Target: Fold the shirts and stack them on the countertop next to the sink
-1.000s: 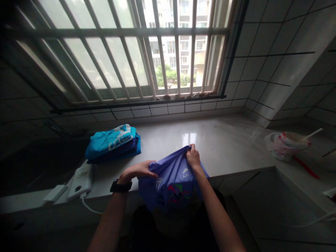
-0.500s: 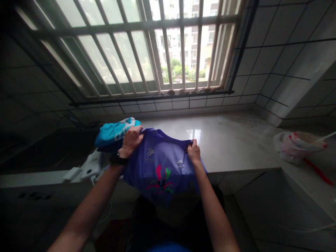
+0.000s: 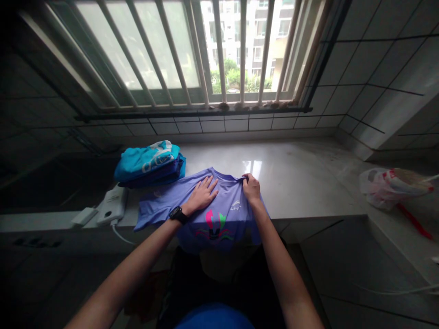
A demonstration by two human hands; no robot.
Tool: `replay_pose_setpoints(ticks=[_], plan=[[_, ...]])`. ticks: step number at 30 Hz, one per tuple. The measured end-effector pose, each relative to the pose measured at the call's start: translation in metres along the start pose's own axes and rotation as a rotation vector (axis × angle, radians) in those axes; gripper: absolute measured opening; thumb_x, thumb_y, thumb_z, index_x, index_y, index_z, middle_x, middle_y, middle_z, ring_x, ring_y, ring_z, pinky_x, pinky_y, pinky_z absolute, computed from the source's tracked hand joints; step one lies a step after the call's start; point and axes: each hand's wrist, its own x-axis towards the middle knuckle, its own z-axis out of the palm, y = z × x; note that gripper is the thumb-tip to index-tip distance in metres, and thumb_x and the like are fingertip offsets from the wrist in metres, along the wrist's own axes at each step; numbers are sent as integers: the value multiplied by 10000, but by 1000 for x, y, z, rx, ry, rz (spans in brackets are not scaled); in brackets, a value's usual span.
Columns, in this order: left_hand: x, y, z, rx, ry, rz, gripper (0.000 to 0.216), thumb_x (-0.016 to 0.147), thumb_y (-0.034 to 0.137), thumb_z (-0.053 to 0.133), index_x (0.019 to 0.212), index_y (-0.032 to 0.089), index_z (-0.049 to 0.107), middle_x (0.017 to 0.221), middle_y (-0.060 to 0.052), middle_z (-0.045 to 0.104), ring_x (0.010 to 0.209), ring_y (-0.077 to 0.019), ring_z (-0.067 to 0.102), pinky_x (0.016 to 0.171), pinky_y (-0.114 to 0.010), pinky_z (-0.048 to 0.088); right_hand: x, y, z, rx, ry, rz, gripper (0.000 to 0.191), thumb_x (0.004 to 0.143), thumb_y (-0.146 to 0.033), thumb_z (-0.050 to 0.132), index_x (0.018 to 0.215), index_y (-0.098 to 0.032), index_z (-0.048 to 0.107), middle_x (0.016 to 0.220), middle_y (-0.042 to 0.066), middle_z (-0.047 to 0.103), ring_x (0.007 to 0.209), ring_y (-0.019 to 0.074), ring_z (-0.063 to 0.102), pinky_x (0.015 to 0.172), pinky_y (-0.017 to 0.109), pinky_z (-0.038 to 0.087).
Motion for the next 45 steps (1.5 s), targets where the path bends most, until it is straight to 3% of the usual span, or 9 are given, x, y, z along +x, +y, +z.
replay_pose_setpoints(ticks=[7, 11, 15, 20, 24, 29, 32, 36, 45], plan=[[53, -1, -7, 4, 15, -156, 612, 1020, 395, 341, 1580, 148, 365, 1676, -162, 270, 1557, -319, 233, 1247, -521, 211, 60, -19, -7, -97, -226, -157, 521, 875, -121, 519, 1394, -110, 571, 1427, 175, 608, 1356, 239, 536, 1157, 372, 386], [66, -4, -3, -11, 47, -174, 612, 1011, 394, 360, 1573, 153, 383, 1668, -160, 290, 1549, -330, 251, 1244, -534, 210, 38, -25, 2, -309, -297, -135, 698, 942, -317, 540, 1577, -101, 348, 1617, 235, 360, 1510, 345, 323, 1200, 512, 313], [68, -9, 3, -23, 59, -163, 615, 1007, 401, 358, 1574, 165, 387, 1673, -140, 291, 1553, -326, 239, 1254, -517, 194, 2, -10, 7, -482, -273, -49, 640, 1009, -457, 416, 1576, -162, 373, 1667, 200, 269, 1543, 374, 221, 1207, 646, 184], [80, -11, 3, -50, 56, -179, 624, 1008, 420, 345, 1586, 186, 366, 1674, -117, 300, 1557, -322, 229, 1261, -517, 179, 0, -4, 9, -527, -231, -106, 619, 1024, -450, 367, 1577, -170, 371, 1678, 184, 248, 1552, 349, 197, 1218, 640, 130], [92, -15, -14, -113, -38, -138, 644, 1002, 442, 387, 1578, 156, 368, 1685, -140, 258, 1573, -317, 175, 1266, -514, 145, 17, -7, 4, -548, -281, -99, 614, 1041, -449, 326, 1584, -164, 357, 1691, 173, 206, 1563, 331, 177, 1227, 620, 133], [69, -29, -30, -106, -88, -120, 685, 974, 455, 470, 1561, 112, 384, 1658, -174, 310, 1551, -301, 256, 1247, -419, 240, 29, -2, -3, -541, -309, -142, 576, 1061, -411, 278, 1577, -174, 374, 1687, 159, 231, 1562, 321, 190, 1225, 620, 157], [30, -36, -19, -26, -32, -230, 746, 957, 488, 493, 1568, 81, 363, 1661, -200, 287, 1544, -352, 258, 1249, -457, 234, 28, 3, -2, -539, -289, -157, 579, 1061, -418, 272, 1568, -164, 388, 1678, 170, 252, 1557, 329, 204, 1217, 633, 170], [-1, -39, -2, 24, 34, -287, 705, 999, 524, 348, 1587, 134, 351, 1680, -152, 268, 1556, -353, 216, 1252, -503, 206, 28, 9, 3, -539, -272, -172, 593, 1061, -441, 252, 1567, -163, 388, 1677, 175, 254, 1552, 329, 218, 1216, 638, 164], [34, -42, -7, 4, 54, -257, 705, 983, 540, 383, 1584, 172, 371, 1676, -132, 291, 1553, -356, 217, 1236, -505, 228, 32, 7, 5, -552, -246, -165, 570, 1058, -424, 289, 1554, -169, 410, 1673, 160, 276, 1548, 322, 230, 1218, 619, 181]])
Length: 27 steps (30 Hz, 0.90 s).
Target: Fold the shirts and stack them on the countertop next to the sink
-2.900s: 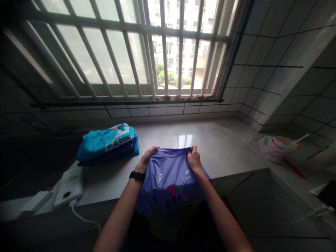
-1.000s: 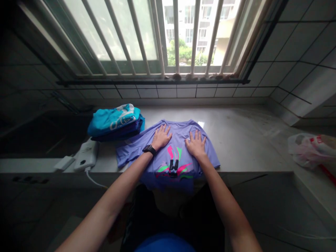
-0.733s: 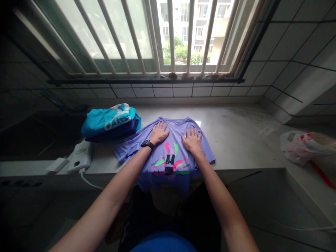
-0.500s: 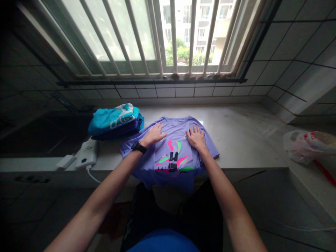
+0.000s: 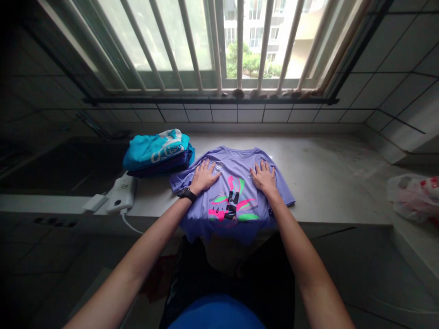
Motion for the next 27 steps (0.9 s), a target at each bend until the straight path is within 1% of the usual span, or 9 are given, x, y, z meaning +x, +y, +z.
replay_pose_setpoints(ticks=[3, 5, 7, 9, 13, 16, 20, 24, 27], plan=[[0, 0, 0, -17, 32, 26, 661, 988, 503, 387, 1547, 153, 438, 1662, -148, 317, 1543, -349, 254, 1230, -491, 247, -4, -3, -4, 14, 23, -4, 536, 1055, -368, 290, 1525, -166, 451, 1652, 159, 330, 1535, 303, 271, 1221, 589, 204], [-2, 0, 0, -30, 84, 28, 632, 990, 479, 391, 1519, 144, 475, 1656, -153, 327, 1538, -341, 274, 1232, -494, 245, -6, -5, -5, 35, 45, -1, 517, 1049, -342, 295, 1487, -154, 496, 1630, 161, 375, 1518, 291, 311, 1225, 561, 219], [-3, 1, -1, -36, 161, 42, 619, 982, 462, 418, 1504, 138, 487, 1657, -152, 326, 1541, -333, 268, 1245, -498, 220, -8, -7, -6, 50, 75, 23, 512, 1040, -335, 312, 1451, -120, 529, 1610, 181, 404, 1505, 287, 335, 1230, 536, 225], [-4, 2, -2, -55, 191, 88, 600, 971, 431, 448, 1478, 117, 510, 1629, -167, 378, 1520, -323, 319, 1247, -473, 235, -8, -8, -6, 54, 106, 69, 521, 1028, -339, 332, 1435, -87, 538, 1599, 210, 407, 1499, 303, 337, 1229, 546, 220], [-2, 4, -1, -118, 132, 158, 485, 970, 358, 452, 1350, 104, 614, 1506, -192, 536, 1394, -307, 504, 1172, -427, 384, -9, -13, -8, 33, 87, 259, 579, 1020, -377, 327, 1518, -111, 459, 1636, 225, 327, 1517, 375, 268, 1190, 683, 169], [-1, 2, 2, -100, 155, 167, 451, 975, 345, 455, 1326, 117, 623, 1497, -182, 548, 1398, -304, 502, 1166, -436, 403, -9, -16, -12, -18, 15, 340, 630, 1029, -414, 286, 1589, -132, 346, 1677, 209, 234, 1542, 379, 195, 1181, 705, 150], [0, -1, 5, -67, 169, 157, 457, 974, 348, 472, 1350, 128, 612, 1508, -170, 542, 1424, -308, 476, 1174, -448, 402, -7, -15, -13, -78, -48, 286, 677, 1036, -453, 230, 1613, -101, 269, 1690, 215, 180, 1550, 374, 167, 1189, 681, 155], [1, -2, 7, -66, 163, 148, 475, 972, 352, 475, 1388, 159, 596, 1527, -141, 531, 1439, -308, 460, 1177, -460, 401, -4, -11, -9, -103, -63, 250, 698, 1034, -462, 229, 1613, -73, 253, 1689, 228, 163, 1552, 365, 166, 1213, 615, 158], [1, -3, 7, -57, 149, 143, 503, 977, 365, 460, 1418, 151, 574, 1545, -137, 512, 1461, -307, 430, 1193, -457, 379, -2, -9, -8, -114, -73, 247, 702, 1035, -469, 222, 1616, -76, 241, 1692, 223, 155, 1554, 355, 165, 1220, 592, 156]])
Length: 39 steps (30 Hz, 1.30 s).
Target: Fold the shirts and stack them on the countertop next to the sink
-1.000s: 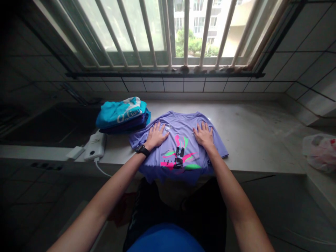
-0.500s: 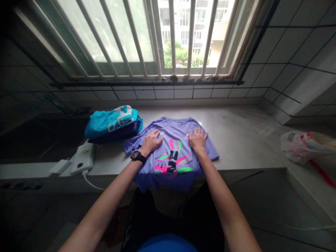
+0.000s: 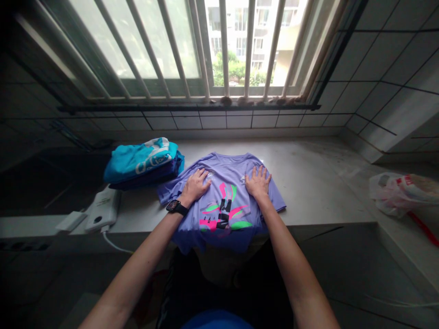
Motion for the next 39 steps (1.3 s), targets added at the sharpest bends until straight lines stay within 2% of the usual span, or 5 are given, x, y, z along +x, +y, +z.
replay_pose_setpoints(ticks=[14, 21, 25, 34, 39], plan=[[3, -2, 1, -1, -15, 7, 511, 978, 371, 466, 1425, 146, 569, 1550, -135, 507, 1463, -293, 429, 1206, -435, 361, 2, 1, 0, 5, 2, -5, 712, 1032, -475, 210, 1617, -71, 247, 1696, 197, 165, 1560, 353, 158, 1233, 574, 155], [3, 0, -3, 3, -33, 12, 508, 983, 372, 447, 1416, 135, 567, 1546, -143, 509, 1464, -287, 426, 1202, -415, 355, 36, 18, -8, 25, -82, -207, 697, 1033, -495, 276, 1627, -130, 242, 1709, 115, 161, 1574, 296, 141, 1256, 515, 153], [-1, 3, -6, 4, -11, 20, 504, 981, 358, 448, 1403, 112, 572, 1535, -175, 513, 1449, -306, 443, 1194, -434, 361, 61, 36, -36, 70, -191, -293, 613, 1018, -410, 372, 1585, -178, 371, 1644, 86, 371, 1513, 238, 336, 1223, 396, 296], [1, 5, -7, -36, 9, 8, 470, 964, 346, 462, 1348, 119, 612, 1508, -183, 540, 1431, -312, 466, 1183, -444, 378, 32, 104, -62, -43, -231, 43, 244, 820, -329, 726, 938, -125, 786, 897, 153, 774, 929, 295, 736, 789, 304, 539], [1, 3, -6, -57, 27, 18, 449, 958, 338, 487, 1338, 134, 614, 1508, -178, 541, 1431, -310, 466, 1189, -442, 372, 22, 118, -63, 39, -91, 77, 313, 980, -316, 507, 1102, -111, 709, 1089, 205, 741, 1044, 271, 693, 841, 302, 502]])
